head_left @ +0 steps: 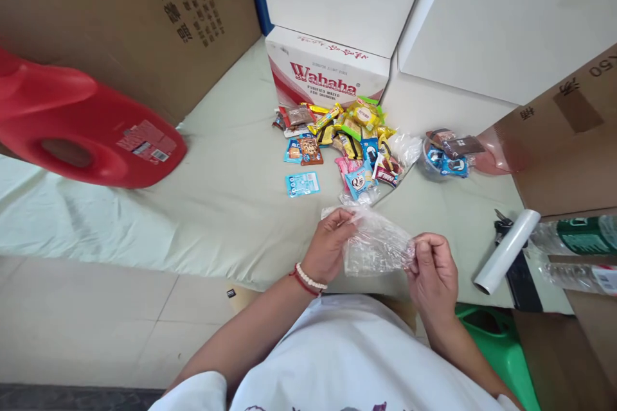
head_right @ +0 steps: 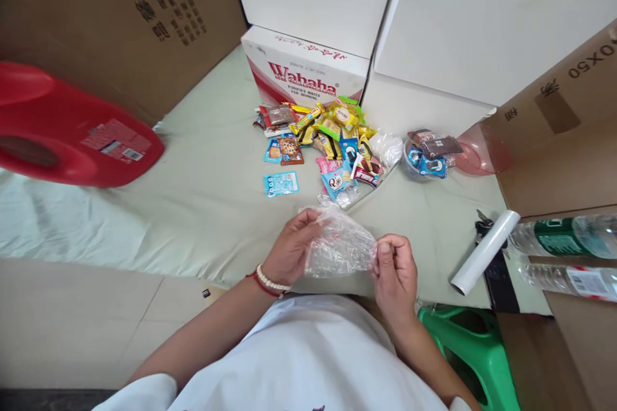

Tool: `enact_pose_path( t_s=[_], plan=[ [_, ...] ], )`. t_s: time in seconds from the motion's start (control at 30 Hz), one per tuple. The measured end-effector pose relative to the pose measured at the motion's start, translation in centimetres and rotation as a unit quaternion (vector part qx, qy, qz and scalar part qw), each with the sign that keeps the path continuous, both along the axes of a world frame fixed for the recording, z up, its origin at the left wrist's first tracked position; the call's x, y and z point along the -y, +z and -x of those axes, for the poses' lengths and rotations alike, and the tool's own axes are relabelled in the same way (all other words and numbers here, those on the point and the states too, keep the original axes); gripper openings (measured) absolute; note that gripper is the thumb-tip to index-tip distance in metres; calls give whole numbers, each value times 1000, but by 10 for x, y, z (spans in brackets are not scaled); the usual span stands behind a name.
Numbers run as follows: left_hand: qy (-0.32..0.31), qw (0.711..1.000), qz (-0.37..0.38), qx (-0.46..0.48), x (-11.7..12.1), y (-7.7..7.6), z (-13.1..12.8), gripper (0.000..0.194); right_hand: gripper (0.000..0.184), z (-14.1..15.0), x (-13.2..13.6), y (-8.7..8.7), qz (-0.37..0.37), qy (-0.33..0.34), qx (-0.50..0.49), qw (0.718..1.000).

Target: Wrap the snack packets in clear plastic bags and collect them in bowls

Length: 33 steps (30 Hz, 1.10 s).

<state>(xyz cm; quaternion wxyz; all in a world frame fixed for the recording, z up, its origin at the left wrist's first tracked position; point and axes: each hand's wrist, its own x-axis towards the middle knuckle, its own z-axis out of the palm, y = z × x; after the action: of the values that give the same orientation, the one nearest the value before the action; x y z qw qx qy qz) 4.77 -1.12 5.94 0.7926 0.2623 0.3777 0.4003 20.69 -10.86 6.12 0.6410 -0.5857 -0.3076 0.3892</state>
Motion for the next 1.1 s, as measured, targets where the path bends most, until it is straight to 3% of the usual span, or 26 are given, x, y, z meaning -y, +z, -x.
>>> enact_pose_path(
  t_s=[0.1, 0.17, 0.27, 0.33, 0.4, 0.47, 0.6, 0.7, 0.77, 0.83, 0.9, 0.97, 1.03, 1.1],
  plan=[
    [-5, 997, -75, 29, -3, -1, -1, 31, 27, -16, 21, -14, 100, 41, 15, 994],
    [-32, 988, -144, -47, -1, -6, 1, 32, 32, -25, 31, -23, 157, 95, 65, 981],
    [-108, 943, -257, -182, 7, -14, 4, 53, 55, -27, 30, -29, 112, 110, 159, 975],
    [-185, 916, -287, -209, 12, -19, 6, 55, 70, -23, 16, -27, 82, 119, 190, 971],
    [-232, 911, -270, -210, 14, -22, 11, 54, 52, -20, -5, -24, 91, 148, 172, 970],
    [-220, 931, -215, -196, 13, -22, 19, 50, 35, -18, -25, -23, 121, 169, 96, 973],
    [-146, 981, -50, -115, 6, -26, 41, 43, 43, -23, -49, -31, 183, 128, -92, 970],
    [-125, 985, 40, -108, 4, -37, 52, 45, 47, -28, -52, -38, 207, 114, -140, 962],
    [-109, 980, 39, -159, 6, -47, 55, 49, 46, -29, -50, -40, 212, 118, -125, 962],
    [-56, 959, -39, -274, 8, -54, 59, 46, 44, -30, -49, -40, 211, 118, -100, 965],
    [32, 896, -173, -409, 8, -55, 62, 38, 42, -31, -48, -38, 203, 116, -87, 968],
    [63, 827, -306, -468, 4, -48, 64, 27, 40, -31, -48, -35, 181, 124, -80, 972],
    [-7, 819, -384, -427, -2, -36, 58, 17, 37, -30, -48, -31, 153, 141, -58, 976],
    [-107, 846, -384, -355, -9, -24, 43, 22, 34, -29, -49, -28, 128, 161, -23, 978]
  ],
)
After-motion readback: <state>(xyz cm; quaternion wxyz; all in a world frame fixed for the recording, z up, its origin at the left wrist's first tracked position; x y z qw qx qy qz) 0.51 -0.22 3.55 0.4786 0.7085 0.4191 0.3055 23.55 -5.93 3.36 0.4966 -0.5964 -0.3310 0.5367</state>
